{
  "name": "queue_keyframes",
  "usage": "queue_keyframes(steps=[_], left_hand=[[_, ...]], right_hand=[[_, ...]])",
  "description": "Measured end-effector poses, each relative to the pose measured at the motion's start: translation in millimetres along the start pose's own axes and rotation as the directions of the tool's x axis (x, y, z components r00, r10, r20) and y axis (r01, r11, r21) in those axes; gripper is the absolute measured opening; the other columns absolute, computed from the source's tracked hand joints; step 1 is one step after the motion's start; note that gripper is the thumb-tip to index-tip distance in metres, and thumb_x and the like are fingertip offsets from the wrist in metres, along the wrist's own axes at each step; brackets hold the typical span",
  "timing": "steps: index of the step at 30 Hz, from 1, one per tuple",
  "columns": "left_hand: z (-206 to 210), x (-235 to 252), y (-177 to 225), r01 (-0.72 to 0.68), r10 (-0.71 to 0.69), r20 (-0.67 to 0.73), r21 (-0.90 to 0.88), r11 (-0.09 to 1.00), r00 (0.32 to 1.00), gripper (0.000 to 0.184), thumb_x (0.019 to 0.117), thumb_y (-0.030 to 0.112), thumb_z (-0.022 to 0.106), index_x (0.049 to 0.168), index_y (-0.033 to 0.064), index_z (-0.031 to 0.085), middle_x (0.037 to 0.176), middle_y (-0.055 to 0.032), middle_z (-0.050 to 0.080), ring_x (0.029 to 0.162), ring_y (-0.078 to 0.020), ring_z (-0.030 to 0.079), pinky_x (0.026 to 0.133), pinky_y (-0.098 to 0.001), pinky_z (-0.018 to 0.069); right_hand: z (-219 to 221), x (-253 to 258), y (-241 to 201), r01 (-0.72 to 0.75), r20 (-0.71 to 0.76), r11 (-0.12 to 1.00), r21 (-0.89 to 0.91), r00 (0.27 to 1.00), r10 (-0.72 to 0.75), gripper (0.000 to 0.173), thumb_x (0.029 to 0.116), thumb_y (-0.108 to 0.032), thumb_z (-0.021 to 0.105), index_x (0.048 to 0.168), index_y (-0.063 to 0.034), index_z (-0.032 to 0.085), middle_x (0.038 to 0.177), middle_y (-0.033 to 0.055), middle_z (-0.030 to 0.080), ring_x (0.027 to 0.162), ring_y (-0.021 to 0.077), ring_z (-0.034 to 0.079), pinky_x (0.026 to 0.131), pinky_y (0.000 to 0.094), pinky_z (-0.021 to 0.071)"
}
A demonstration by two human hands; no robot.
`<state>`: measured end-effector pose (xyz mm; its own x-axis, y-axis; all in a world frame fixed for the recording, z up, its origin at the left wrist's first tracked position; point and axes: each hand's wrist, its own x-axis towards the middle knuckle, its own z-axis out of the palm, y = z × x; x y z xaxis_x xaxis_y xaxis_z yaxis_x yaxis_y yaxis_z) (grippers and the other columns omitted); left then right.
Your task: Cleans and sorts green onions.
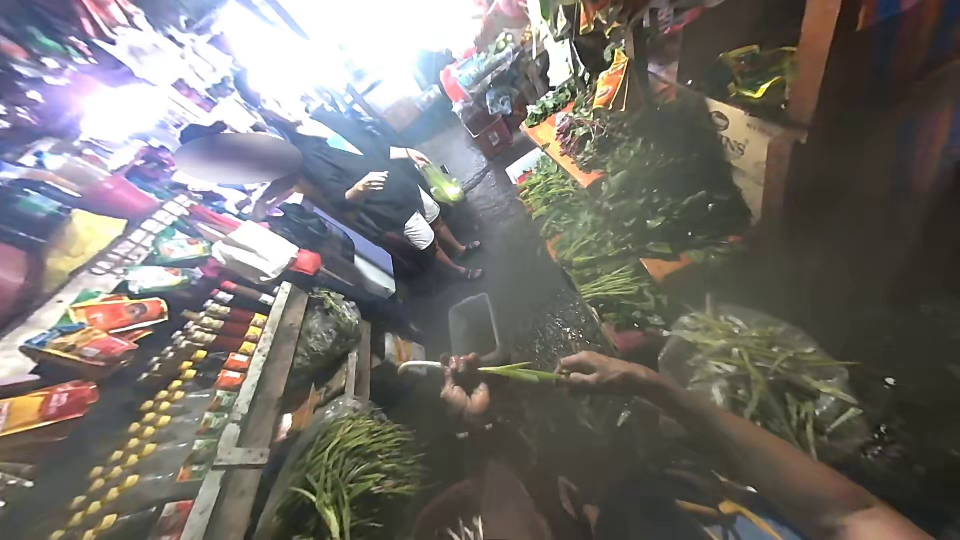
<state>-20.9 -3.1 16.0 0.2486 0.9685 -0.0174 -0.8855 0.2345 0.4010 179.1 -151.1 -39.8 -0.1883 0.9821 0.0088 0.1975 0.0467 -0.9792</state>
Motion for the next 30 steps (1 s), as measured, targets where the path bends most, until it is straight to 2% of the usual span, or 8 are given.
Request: queue_keyframes(steps=[5, 9, 14, 17, 21, 26, 27, 30], left_hand=[[9.4, 12.4, 25.0, -0.125, 0.125, -0.042, 0.009, 0.992, 0.991, 0.045, 0.1118, 0.027, 0.02, 0.09, 0.0161, 0.058, 0.06, 0.0086, 0.056, 0.054, -0.0061, 0.06, 0.059, -0.0223, 0.0561], [17.5, 14.1, 38.8, -0.166, 0.167, -0.026, 0.013, 0.986, 0.986, 0.044, 0.1117, 0.025, 0.02, 0.092, 0.0142, 0.058, 0.064, 0.0069, 0.061, 0.06, -0.0063, 0.065, 0.062, -0.0215, 0.0585], [20.2, -7.9, 5.5, -0.051, 0.097, -0.148, 0.283, 0.958, 0.984, 0.044, 0.1119, 0.037, 0.019, 0.118, 0.0155, 0.057, 0.093, 0.0022, 0.072, 0.086, -0.0164, 0.073, 0.075, -0.0394, 0.0619], [12.6, -12.4, -14.3, -0.062, 0.106, -0.181, 0.231, 0.971, 0.978, 0.049, 0.1118, 0.041, 0.015, 0.095, 0.0187, 0.055, 0.07, 0.007, 0.062, 0.067, -0.0112, 0.067, 0.069, -0.0339, 0.0603], [-0.5, -1.3, -12.3, -0.128, 0.14, -0.106, 0.111, 0.986, 0.984, 0.057, 0.1114, 0.041, 0.012, 0.081, 0.0183, 0.054, 0.06, 0.008, 0.056, 0.054, -0.0089, 0.061, 0.059, -0.0277, 0.0579], [7.9, -3.2, -6.1, -0.132, 0.132, -0.014, 0.001, 0.991, 0.991, 0.06, 0.1108, 0.043, 0.012, 0.079, 0.0173, 0.055, 0.058, 0.0074, 0.055, 0.053, -0.009, 0.06, 0.058, -0.027, 0.0568], [8.3, -4.6, -5.9, -0.136, 0.136, 0.004, -0.023, 0.99, 0.991, 0.061, 0.1108, 0.042, 0.011, 0.078, 0.0163, 0.055, 0.057, 0.0068, 0.055, 0.052, -0.0092, 0.06, 0.057, -0.0265, 0.0565], [5.5, -8.2, -7.6, -0.127, 0.137, 0.095, -0.105, 0.986, 0.986, 0.062, 0.1104, 0.04, 0.01, 0.078, 0.013, 0.056, 0.058, 0.0044, 0.056, 0.054, -0.0107, 0.061, 0.058, -0.0268, 0.0569]], right_hand=[[-8.0, -11.3, 9.2, -0.029, -0.025, 0.977, -0.209, 0.999, 0.024, 0.028, 0.1032, -0.005, 0.05, 0.125, 0.008, 0.062, 0.103, 0.0263, 0.068, 0.091, 0.0335, 0.067, 0.089, 0.0496, 0.051], [-4.4, -14.3, 29.4, 0.02, -0.121, 0.984, -0.177, 0.992, -0.041, 0.027, 0.0995, -0.008, 0.051, 0.117, 0.0047, 0.066, 0.091, 0.0192, 0.069, 0.081, 0.0256, 0.065, 0.08, 0.0451, 0.0517], [3.5, -15.8, -5.2, -0.074, -0.232, 0.971, -0.226, 0.973, 0.02, 0.028, 0.0999, -0.008, 0.05, 0.116, 0.0061, 0.067, 0.093, 0.0226, 0.068, 0.085, 0.0305, 0.065, 0.082, 0.0484, 0.0512], [4.3, -11.0, -4.5, -0.111, -0.223, 0.952, -0.286, 0.974, 0.047, 0.029, 0.1007, -0.011, 0.051, 0.117, 0.0054, 0.068, 0.097, 0.0253, 0.069, 0.091, 0.0371, 0.067, 0.086, 0.0553, 0.0502], [7.9, -15.3, 0.3, -0.143, -0.076, 0.967, -0.213, 0.989, 0.129, 0.03, 0.1038, -0.009, 0.05, 0.124, 0.0079, 0.065, 0.106, 0.0287, 0.069, 0.097, 0.0384, 0.067, 0.093, 0.055, 0.0487], [18.1, -19.6, 6.7, -0.079, -0.056, 0.989, 0.123, 0.995, 0.087, 0.03, 0.1037, -0.012, 0.046, 0.123, 0.0038, 0.063, 0.089, 0.0083, 0.064, 0.069, 0.0075, 0.056, 0.068, 0.0278, 0.0503], [17.9, -20.8, 5.8, -0.064, -0.081, 0.993, 0.101, 0.994, 0.072, 0.029, 0.1033, -0.012, 0.046, 0.12, 0.0041, 0.064, 0.09, 0.009, 0.066, 0.07, 0.0082, 0.058, 0.069, 0.0283, 0.0508], [19.2, -22.4, -0.3, -0.088, -0.224, 0.989, -0.121, 0.973, 0.059, 0.03, 0.1017, -0.011, 0.049, 0.117, 0.0054, 0.068, 0.098, 0.022, 0.071, 0.087, 0.0298, 0.067, 0.084, 0.0489, 0.0522]])
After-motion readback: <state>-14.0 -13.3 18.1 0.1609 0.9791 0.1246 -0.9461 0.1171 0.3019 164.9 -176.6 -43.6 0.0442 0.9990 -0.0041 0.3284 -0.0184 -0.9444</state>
